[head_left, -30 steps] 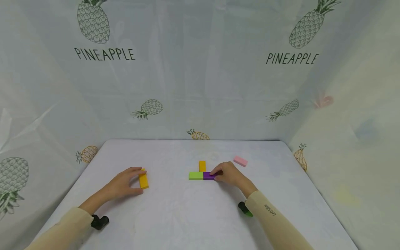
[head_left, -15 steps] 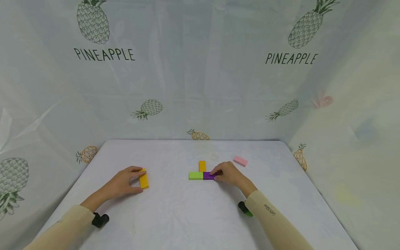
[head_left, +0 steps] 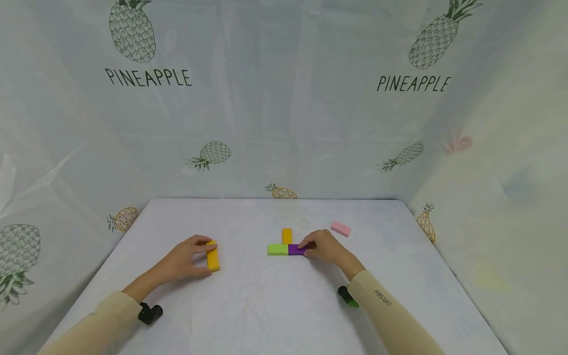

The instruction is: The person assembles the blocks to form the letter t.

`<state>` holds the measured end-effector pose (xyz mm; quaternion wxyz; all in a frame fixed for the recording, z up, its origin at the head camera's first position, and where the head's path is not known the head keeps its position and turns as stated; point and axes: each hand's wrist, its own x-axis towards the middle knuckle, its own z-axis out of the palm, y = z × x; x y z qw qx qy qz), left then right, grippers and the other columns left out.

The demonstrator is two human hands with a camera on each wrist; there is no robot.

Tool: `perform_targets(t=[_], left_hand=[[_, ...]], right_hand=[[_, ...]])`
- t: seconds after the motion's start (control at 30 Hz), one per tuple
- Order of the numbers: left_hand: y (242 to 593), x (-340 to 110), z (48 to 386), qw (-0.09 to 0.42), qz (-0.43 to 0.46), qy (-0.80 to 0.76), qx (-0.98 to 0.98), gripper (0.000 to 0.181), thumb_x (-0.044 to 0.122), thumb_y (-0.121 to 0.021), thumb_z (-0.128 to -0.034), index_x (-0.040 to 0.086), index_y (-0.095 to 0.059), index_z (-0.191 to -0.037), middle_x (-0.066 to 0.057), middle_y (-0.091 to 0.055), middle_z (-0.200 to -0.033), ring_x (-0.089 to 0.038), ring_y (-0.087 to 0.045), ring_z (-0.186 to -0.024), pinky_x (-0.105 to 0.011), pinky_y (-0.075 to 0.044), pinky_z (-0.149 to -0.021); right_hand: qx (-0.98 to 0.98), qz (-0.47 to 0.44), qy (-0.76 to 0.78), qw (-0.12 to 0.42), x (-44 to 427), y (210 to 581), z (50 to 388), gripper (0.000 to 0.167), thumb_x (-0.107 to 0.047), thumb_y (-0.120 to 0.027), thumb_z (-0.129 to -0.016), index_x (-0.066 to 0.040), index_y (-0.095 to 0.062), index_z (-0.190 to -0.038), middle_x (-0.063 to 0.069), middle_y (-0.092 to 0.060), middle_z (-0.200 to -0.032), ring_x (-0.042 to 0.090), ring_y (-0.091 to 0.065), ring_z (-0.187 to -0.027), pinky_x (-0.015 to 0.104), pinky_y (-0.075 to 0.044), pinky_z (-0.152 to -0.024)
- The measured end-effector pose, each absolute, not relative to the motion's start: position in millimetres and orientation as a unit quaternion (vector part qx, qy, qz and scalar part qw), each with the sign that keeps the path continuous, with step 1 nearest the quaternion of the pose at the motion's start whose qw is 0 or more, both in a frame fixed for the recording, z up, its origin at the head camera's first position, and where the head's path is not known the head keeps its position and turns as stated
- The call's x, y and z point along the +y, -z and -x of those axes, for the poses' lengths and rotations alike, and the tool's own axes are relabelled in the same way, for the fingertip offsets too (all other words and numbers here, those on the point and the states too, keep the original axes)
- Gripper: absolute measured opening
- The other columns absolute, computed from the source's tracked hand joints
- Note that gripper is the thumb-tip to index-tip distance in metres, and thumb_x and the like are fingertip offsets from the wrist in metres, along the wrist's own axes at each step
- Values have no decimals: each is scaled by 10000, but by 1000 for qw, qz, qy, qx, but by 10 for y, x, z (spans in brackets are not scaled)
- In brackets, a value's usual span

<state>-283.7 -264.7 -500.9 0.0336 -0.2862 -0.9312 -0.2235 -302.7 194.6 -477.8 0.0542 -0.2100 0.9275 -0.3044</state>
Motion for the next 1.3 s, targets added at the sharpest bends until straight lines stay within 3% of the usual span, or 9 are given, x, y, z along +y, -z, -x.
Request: perform_targets(t=[0.27,1.3], left_hand=[[4948,-2405,2779,19,305,238,-922,718,369,-945,-805,125,-691,-1430,-62,-583,-1477,-346,-566,-1355,-560,-496,-1119],[4880,-1432,2592,-33,376,263,-888,677,408,-904,-859,151,-683,-1445,-31,-537,-1523,-246,-535,-1372,-481,-496,-1142]], right_hand=[[926,217,304,54,1935,4756,3013,195,-14,-813,-920,-125,-846,-1078,28,-792,-1119,187,-674,-1039,431,-587,-957],[927,215,304,50,1931,4746,2997,180,-27,-812,-926,-131,-846,-1069,25,-790,-1121,223,-680,-1082,466,-572,-997]])
